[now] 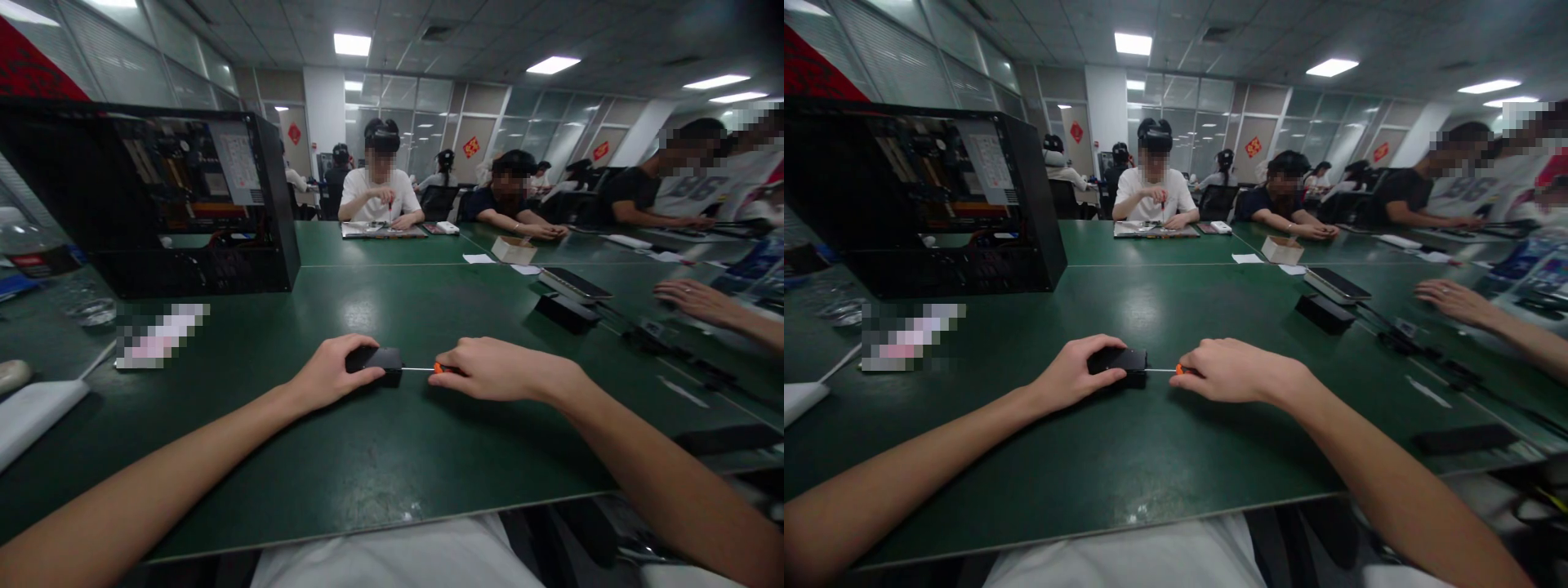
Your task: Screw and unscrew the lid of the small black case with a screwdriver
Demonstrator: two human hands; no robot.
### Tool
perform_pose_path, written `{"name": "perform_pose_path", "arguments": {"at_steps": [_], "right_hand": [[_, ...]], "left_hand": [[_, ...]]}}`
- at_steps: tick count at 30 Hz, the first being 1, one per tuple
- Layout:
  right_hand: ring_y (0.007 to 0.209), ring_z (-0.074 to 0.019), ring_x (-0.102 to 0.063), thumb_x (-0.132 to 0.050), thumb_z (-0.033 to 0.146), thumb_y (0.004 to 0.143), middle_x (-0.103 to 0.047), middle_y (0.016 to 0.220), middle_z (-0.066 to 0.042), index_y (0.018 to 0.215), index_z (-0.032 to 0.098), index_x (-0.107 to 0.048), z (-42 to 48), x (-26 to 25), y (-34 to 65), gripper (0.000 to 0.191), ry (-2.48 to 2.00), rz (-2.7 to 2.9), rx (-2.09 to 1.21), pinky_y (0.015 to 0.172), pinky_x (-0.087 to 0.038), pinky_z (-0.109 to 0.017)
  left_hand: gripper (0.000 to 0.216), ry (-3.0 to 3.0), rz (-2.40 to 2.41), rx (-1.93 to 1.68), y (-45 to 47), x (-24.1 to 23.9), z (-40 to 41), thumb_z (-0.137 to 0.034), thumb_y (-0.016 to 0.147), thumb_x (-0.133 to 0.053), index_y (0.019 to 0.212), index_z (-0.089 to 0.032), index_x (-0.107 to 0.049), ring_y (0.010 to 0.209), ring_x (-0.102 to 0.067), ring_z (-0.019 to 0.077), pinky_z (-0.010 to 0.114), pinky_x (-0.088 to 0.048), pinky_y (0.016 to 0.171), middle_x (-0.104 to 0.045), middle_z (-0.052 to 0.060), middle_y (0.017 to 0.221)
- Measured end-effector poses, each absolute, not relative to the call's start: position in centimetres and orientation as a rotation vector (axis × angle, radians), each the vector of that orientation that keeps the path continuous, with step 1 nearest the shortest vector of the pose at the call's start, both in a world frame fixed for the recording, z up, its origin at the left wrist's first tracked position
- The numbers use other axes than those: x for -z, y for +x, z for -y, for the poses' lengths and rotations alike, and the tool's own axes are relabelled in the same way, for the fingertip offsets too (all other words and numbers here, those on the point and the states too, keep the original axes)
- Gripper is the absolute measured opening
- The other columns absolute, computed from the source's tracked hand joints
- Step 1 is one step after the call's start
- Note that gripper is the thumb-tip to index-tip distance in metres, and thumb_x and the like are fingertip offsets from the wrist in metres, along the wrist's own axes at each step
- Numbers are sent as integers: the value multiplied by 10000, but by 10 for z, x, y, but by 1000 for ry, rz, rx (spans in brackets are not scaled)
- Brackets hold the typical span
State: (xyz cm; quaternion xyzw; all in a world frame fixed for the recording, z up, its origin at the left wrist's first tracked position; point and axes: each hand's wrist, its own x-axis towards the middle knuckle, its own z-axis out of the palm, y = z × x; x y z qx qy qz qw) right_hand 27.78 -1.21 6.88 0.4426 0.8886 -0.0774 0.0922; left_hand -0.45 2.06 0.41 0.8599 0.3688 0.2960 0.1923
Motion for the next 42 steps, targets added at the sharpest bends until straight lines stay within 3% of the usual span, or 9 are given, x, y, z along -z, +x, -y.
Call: {"name": "perform_pose_path", "arguments": {"at_steps": [14,23,25,30,35,42], "right_hand": [[601,-140,-509,-449,591,994,-614,687,-46,831,162,-634,-26,-36,285,495,1203,-2942,325,592,-284,-263],[556,-100,-471,-389,566,1025,-532,655,4,830,148,-597,-33,-13,280,506,1144,-3015,653,568,-309,-230],[560,-103,-476,-398,558,1025,-543,654,0,829,149,-604,-35,-15,282,498,1132,-3022,600,574,-312,-236],[647,-139,-533,-440,526,1020,-632,751,-57,856,146,-660,-36,-28,292,469,1174,-3100,196,628,-346,-269],[810,-162,-607,-442,431,1038,-669,941,-94,1081,143,-678,-30,-23,285,375,1125,-3248,248,734,-445,-280],[828,-165,-626,-423,362,1040,-682,1030,-104,1183,145,-638,-27,-10,277,337,1157,-3288,97,738,-462,-283]], "left_hand": [[394,2269,-1155,-843,-4,-6,-17,-449,849,-737,1142,-186,-741,897,-715,238,326,-535,828,-784,49,1052],[426,2174,-1134,-901,-5,-3,-20,-427,811,-783,1146,-168,-740,939,-714,250,341,-535,863,-780,55,1057],[432,2158,-1125,-899,-5,-4,-19,-419,811,-784,1158,-165,-736,955,-712,255,348,-536,878,-777,60,1068],[445,2154,-1123,-868,-4,-7,-17,-418,805,-790,1165,-163,-733,981,-708,265,366,-532,912,-771,73,1100],[425,2178,-1094,-873,-3,-5,-17,-409,807,-785,1158,-177,-727,984,-703,257,365,-527,922,-768,64,1099],[484,2119,-1072,-795,-9,-7,-25,-437,760,-815,1152,-165,-735,1008,-696,272,363,-524,909,-765,78,1104]]}}
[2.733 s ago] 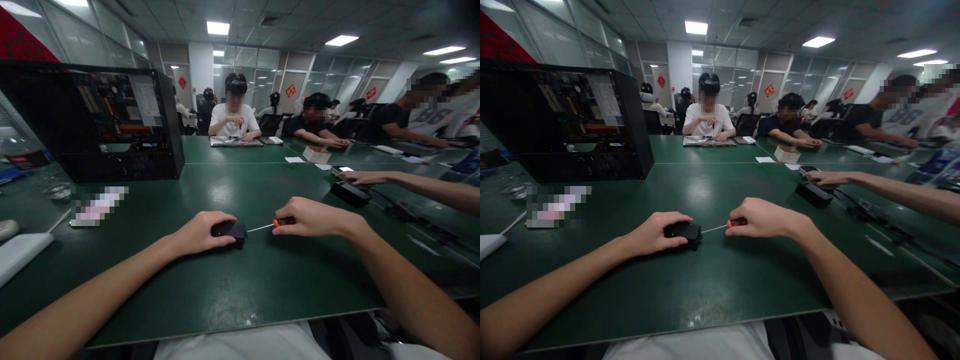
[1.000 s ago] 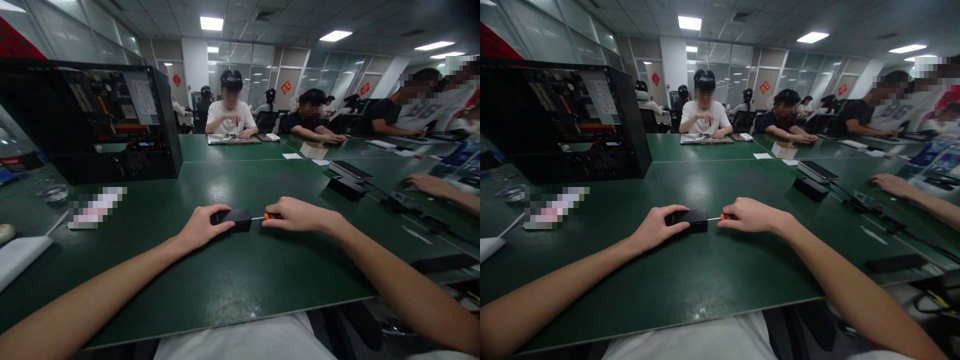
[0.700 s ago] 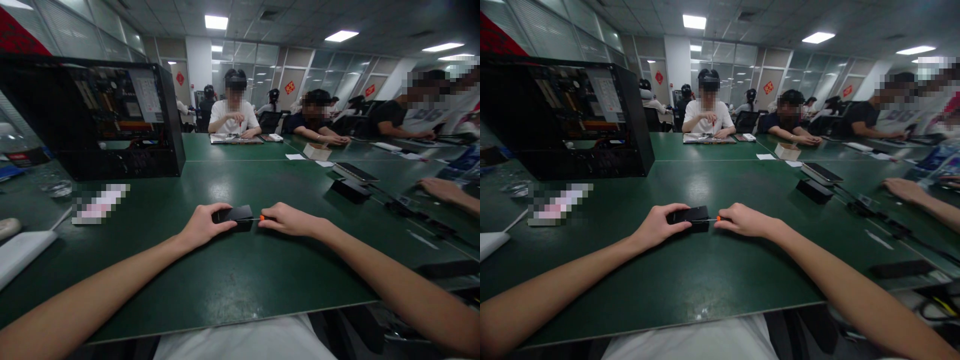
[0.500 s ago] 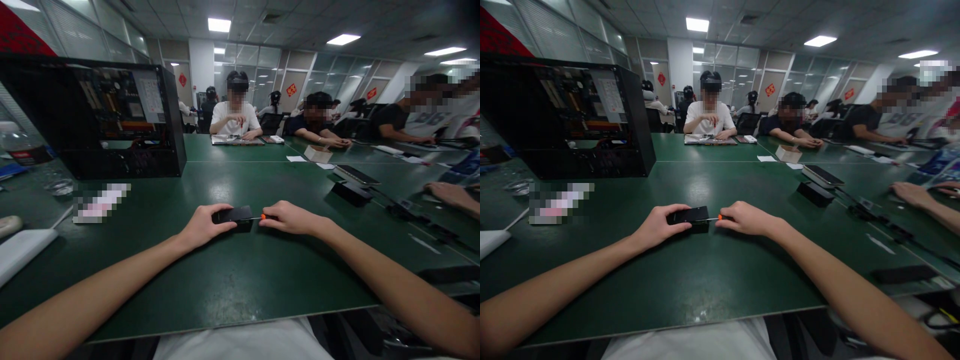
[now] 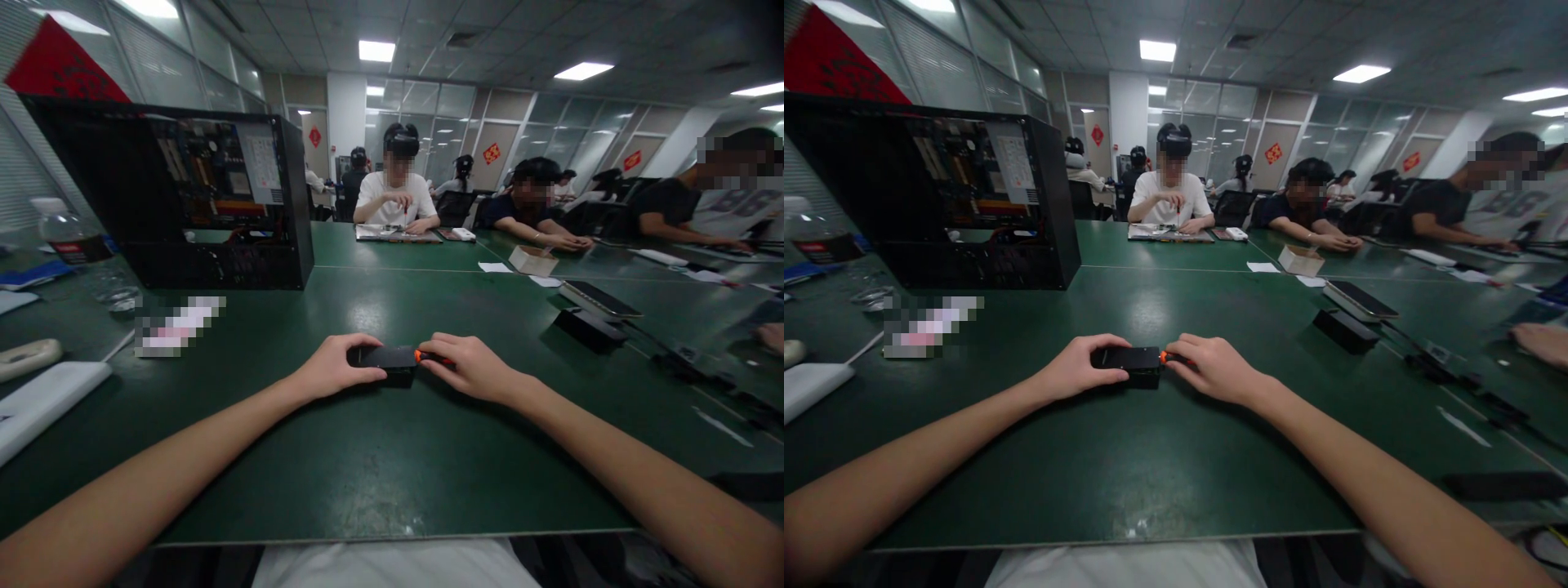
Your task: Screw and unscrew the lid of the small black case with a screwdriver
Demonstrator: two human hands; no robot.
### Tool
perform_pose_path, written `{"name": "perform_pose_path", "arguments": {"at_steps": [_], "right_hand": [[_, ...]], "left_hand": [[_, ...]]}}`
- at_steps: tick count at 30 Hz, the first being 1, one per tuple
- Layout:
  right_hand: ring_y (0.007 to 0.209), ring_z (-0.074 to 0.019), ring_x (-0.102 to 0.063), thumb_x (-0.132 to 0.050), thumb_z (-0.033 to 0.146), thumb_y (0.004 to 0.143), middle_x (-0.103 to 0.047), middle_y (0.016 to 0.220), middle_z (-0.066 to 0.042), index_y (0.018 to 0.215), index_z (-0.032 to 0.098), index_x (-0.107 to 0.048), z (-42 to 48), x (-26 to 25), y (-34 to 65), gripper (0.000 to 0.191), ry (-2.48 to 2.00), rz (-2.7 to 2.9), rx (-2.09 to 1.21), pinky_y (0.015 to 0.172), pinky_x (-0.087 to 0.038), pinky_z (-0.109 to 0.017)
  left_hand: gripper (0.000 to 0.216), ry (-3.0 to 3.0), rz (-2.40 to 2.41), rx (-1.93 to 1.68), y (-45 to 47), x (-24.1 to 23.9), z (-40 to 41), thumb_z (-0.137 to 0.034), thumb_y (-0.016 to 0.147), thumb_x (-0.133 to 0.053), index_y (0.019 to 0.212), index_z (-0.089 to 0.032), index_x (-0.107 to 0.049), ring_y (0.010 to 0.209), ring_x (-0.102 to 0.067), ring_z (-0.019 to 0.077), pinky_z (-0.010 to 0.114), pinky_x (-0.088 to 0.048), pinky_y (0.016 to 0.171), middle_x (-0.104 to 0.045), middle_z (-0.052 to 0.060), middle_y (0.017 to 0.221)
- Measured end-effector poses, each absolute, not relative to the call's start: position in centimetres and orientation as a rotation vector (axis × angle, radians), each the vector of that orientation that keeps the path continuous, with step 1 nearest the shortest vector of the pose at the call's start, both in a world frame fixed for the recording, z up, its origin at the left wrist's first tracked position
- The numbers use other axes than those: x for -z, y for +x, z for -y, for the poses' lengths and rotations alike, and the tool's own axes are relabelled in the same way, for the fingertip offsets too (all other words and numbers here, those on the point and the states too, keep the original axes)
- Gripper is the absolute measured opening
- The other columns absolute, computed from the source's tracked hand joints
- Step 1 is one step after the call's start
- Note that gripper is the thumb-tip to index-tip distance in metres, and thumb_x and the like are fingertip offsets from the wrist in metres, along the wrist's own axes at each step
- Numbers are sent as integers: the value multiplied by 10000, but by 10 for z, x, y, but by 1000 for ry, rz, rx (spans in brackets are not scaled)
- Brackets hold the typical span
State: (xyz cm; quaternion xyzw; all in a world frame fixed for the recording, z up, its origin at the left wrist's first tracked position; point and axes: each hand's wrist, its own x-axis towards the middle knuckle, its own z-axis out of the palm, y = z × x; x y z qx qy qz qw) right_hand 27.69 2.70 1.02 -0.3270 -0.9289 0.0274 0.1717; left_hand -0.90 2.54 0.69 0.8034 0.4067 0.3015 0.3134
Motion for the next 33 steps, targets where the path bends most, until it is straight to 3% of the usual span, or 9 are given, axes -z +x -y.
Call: {"name": "perform_pose_path", "arguments": {"at_steps": [9,17,23,33], "right_hand": [[816,-152,-626,-419,369,1047,-699,992,-98,1197,144,-653,-34,-10,284,358,-805,2624,-137,736,-453,-262],[717,-130,-576,-391,380,1055,-679,903,-79,1207,166,-680,-32,-22,288,390,-821,2654,144,642,-360,-253],[826,-159,-614,-447,363,1038,-681,959,-94,1213,140,-676,-37,-27,295,364,-743,2669,-67,742,-428,-258],[874,-174,-643,-478,357,1024,-692,1023,-98,1187,151,-685,-37,-39,309,334,-912,2765,-132,780,-454,-276]], "left_hand": [[472,2032,-1055,-748,-9,-8,-23,-425,728,-836,1102,-147,-761,876,-702,237,320,-531,798,-774,59,964],[465,2003,-1037,-791,-5,-7,-20,-418,750,-825,1125,-152,-754,903,-701,242,329,-528,808,-774,65,1008],[439,2048,-1000,-796,-5,-4,-20,-408,762,-822,1125,-170,-753,916,-695,241,337,-522,832,-774,53,1010],[456,2063,-948,-758,-5,-5,-19,-424,769,-822,1132,-157,-750,866,-682,219,309,-503,788,-765,55,1008]]}}
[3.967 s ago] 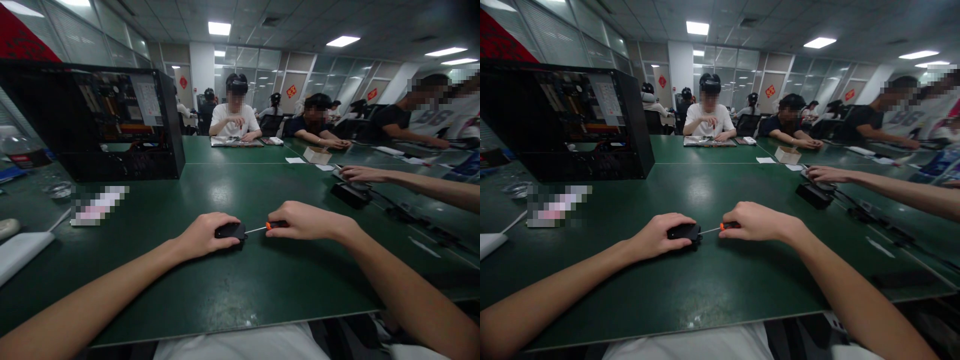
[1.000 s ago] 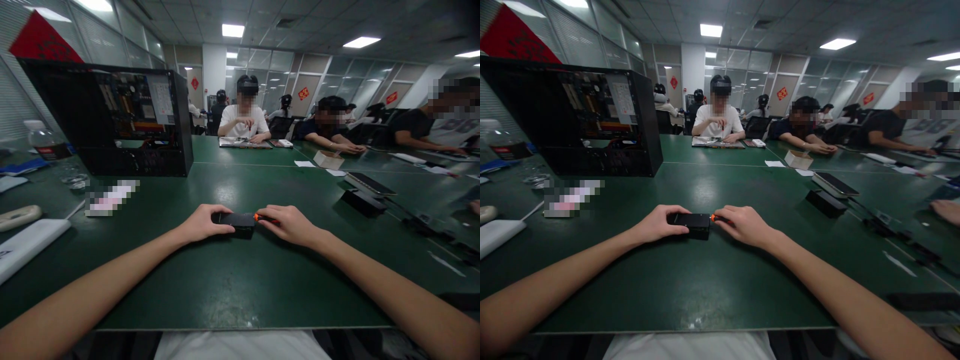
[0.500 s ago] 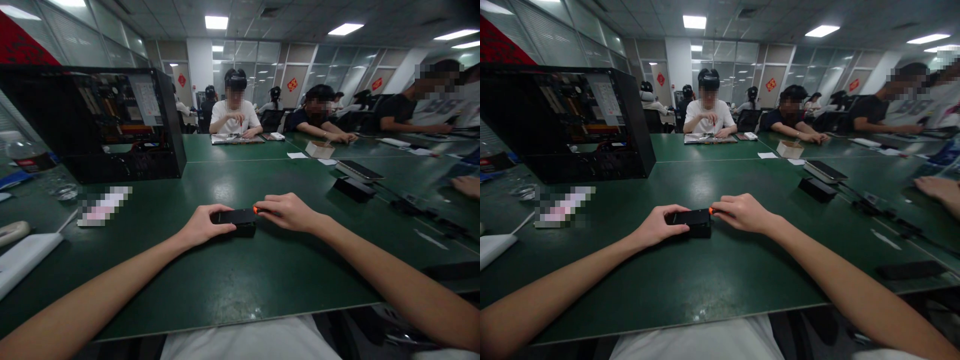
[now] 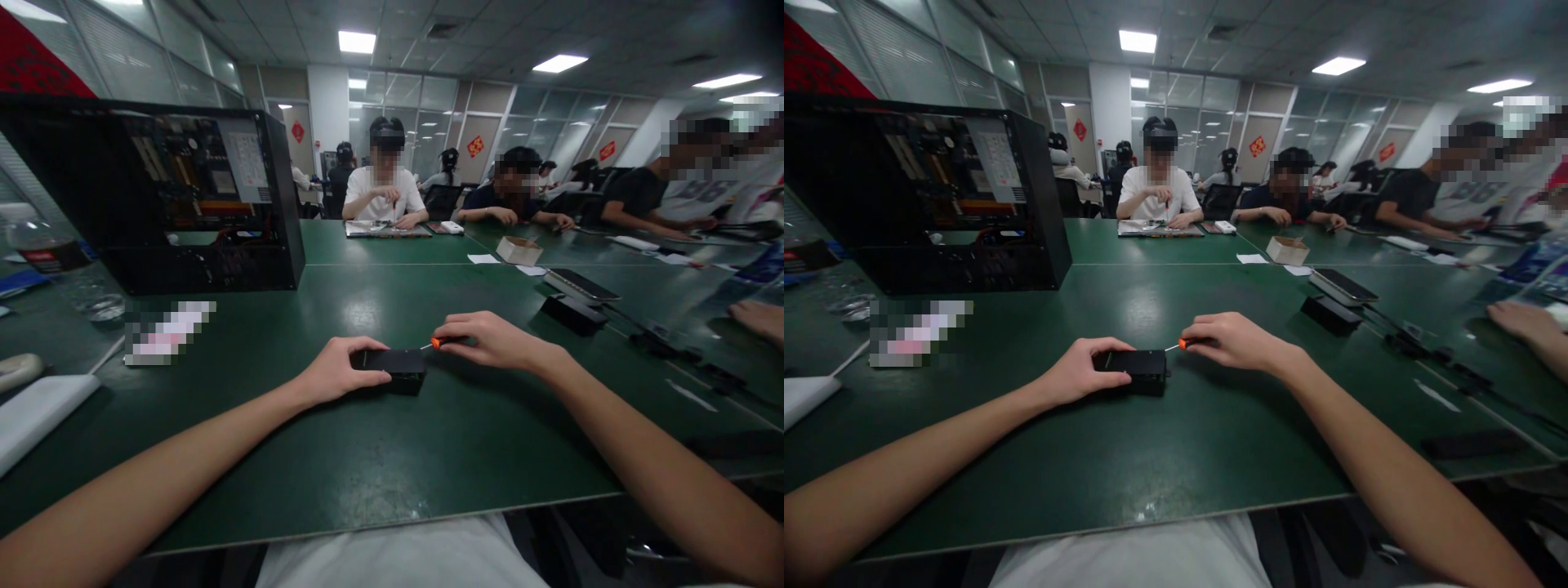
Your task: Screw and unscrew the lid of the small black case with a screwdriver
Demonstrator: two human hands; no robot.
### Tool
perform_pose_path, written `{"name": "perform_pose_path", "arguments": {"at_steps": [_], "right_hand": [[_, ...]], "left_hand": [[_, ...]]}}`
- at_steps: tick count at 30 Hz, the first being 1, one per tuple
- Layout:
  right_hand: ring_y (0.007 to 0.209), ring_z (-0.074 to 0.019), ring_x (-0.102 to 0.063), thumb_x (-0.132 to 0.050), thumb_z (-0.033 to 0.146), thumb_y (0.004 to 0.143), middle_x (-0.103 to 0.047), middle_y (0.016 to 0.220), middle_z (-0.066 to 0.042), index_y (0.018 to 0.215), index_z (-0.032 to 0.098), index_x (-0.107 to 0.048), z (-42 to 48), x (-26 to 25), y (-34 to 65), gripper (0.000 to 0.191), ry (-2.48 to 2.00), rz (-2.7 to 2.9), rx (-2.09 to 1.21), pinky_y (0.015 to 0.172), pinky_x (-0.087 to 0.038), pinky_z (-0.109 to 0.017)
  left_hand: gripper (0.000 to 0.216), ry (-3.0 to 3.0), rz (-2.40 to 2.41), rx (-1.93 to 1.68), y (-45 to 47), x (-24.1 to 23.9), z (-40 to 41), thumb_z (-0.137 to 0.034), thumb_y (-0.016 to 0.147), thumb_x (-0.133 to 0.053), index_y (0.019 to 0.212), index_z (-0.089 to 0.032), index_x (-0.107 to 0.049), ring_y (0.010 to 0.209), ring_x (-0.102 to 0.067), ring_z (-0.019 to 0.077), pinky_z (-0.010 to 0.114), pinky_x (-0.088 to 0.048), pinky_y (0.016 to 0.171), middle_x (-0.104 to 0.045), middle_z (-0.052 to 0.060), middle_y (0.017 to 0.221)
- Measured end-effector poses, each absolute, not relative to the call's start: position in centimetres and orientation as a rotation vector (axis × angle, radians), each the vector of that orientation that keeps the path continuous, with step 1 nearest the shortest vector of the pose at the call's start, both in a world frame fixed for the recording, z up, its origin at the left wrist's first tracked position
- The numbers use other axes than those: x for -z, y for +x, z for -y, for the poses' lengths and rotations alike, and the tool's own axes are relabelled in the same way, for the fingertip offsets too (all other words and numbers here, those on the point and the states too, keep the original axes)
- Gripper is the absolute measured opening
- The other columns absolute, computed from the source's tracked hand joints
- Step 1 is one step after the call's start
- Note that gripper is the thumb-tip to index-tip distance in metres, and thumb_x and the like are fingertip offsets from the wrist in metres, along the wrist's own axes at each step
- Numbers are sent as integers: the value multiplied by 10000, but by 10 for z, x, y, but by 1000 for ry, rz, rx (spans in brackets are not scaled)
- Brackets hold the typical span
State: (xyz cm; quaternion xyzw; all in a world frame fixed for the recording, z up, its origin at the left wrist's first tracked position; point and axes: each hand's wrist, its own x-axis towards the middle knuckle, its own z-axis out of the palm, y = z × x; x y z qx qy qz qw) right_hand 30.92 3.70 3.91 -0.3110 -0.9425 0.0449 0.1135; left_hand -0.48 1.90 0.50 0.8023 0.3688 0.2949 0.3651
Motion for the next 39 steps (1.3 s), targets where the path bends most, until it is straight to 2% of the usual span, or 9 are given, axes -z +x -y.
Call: {"name": "perform_pose_path", "arguments": {"at_steps": [10,20,26,39], "right_hand": [[928,-207,-652,-489,335,1013,-689,1058,-115,1158,157,-704,-46,-50,329,314,-1002,2681,-52,811,-489,-314],[855,-168,-640,-450,348,1042,-676,1024,-98,1175,169,-686,-34,-39,308,325,-826,2758,-39,748,-477,-283],[868,-164,-643,-472,317,1032,-677,1022,-96,1160,165,-685,-34,-43,311,291,-810,2718,-47,751,-474,-267],[847,-161,-642,-493,330,1025,-691,987,-99,1153,139,-695,-37,-37,307,307,-777,2666,-103,752,-470,-269]], "left_hand": [[478,2107,-957,-660,-4,-8,-18,-461,758,-823,1127,-165,-757,812,-644,206,271,-435,695,-751,36,937],[463,2114,-937,-690,-2,-8,-18,-437,762,-830,1127,-160,-763,846,-679,210,278,-462,755,-774,38,963],[481,2108,-960,-679,-2,-8,-19,-443,756,-832,1140,-161,-764,832,-676,212,281,-468,735,-773,41,959],[491,2074,-941,-686,-3,-6,-19,-439,751,-835,1142,-152,-758,883,-697,234,309,-505,804,-778,57,996]]}}
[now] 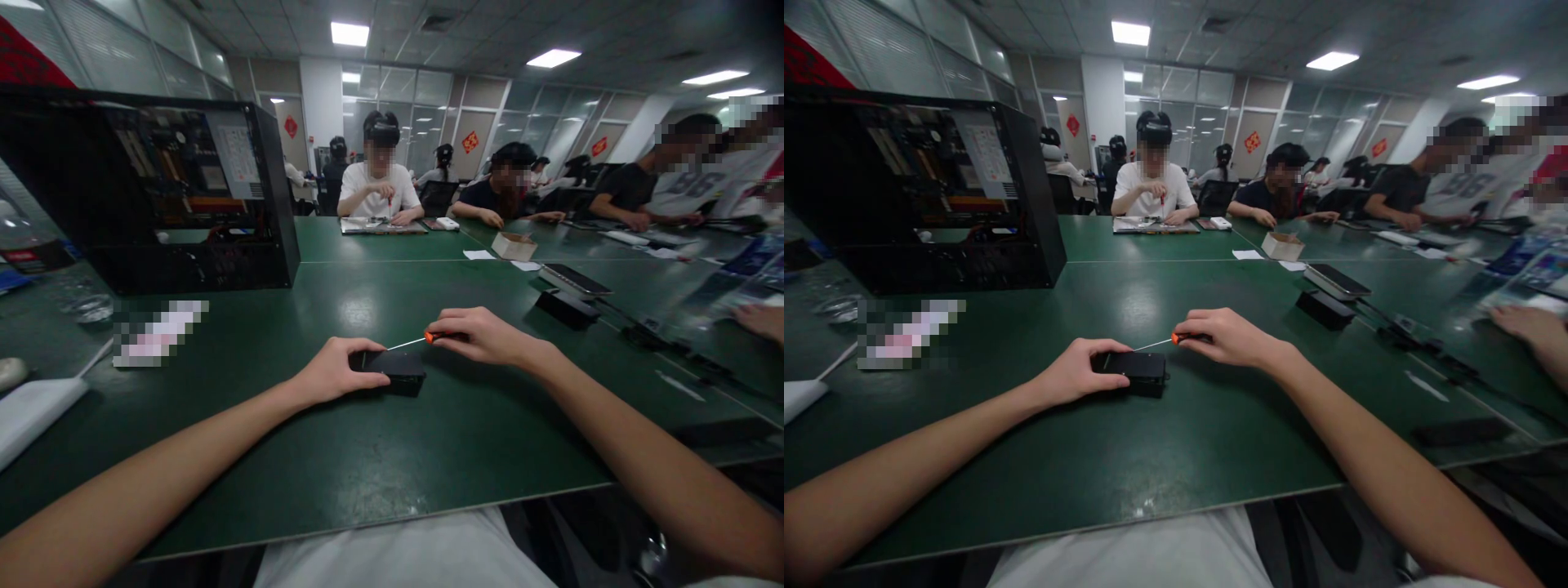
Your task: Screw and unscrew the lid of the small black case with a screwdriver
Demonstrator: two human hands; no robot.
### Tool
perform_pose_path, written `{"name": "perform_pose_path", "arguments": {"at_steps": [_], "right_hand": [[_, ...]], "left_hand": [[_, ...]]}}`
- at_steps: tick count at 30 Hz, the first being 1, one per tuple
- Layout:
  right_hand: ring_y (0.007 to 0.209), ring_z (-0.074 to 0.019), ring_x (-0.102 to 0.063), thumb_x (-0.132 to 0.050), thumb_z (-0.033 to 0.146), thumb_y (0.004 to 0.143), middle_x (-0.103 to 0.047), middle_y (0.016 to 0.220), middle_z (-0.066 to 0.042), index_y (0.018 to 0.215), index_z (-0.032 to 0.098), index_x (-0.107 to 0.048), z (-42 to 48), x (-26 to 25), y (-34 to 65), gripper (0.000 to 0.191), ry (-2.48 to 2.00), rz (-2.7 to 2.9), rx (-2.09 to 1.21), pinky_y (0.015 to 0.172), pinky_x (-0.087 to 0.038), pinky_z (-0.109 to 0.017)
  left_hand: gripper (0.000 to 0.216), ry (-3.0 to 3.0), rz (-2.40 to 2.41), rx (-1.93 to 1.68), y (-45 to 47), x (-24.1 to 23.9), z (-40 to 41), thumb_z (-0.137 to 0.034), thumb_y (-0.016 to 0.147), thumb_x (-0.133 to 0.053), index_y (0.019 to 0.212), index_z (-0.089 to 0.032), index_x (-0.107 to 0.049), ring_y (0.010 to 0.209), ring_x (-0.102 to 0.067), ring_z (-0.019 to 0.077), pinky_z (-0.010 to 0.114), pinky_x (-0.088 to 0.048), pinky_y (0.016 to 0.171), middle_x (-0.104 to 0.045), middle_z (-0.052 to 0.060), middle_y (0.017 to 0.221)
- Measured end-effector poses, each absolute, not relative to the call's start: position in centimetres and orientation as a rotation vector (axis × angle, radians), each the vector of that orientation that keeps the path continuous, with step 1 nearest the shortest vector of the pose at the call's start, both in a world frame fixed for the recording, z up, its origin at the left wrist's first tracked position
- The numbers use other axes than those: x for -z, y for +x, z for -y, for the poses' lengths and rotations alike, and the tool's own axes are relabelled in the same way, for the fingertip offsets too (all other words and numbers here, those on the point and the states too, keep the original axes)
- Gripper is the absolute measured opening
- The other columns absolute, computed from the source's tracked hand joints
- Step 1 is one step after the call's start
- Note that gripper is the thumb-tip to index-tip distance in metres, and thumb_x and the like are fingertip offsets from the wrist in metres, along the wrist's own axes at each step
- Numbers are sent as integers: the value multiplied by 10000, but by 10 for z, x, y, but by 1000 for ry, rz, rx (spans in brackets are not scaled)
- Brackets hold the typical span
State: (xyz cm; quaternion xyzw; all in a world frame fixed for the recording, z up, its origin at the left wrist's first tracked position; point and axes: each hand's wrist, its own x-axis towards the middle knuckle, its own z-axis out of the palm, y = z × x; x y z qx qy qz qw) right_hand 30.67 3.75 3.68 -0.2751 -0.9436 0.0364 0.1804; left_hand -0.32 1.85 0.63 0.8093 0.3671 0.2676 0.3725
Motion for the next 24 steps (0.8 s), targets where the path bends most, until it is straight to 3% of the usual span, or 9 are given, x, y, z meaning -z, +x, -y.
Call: {"name": "perform_pose_path", "arguments": {"at_steps": [24], "right_hand": [[819,-156,-636,-464,338,1036,-693,951,-93,1183,149,-700,-35,-34,301,336,-762,2682,-173,735,-470,-266]], "left_hand": [[511,2053,-985,-686,-2,-8,-17,-446,741,-840,1133,-130,-759,844,-687,226,302,-495,771,-774,64,975]]}}
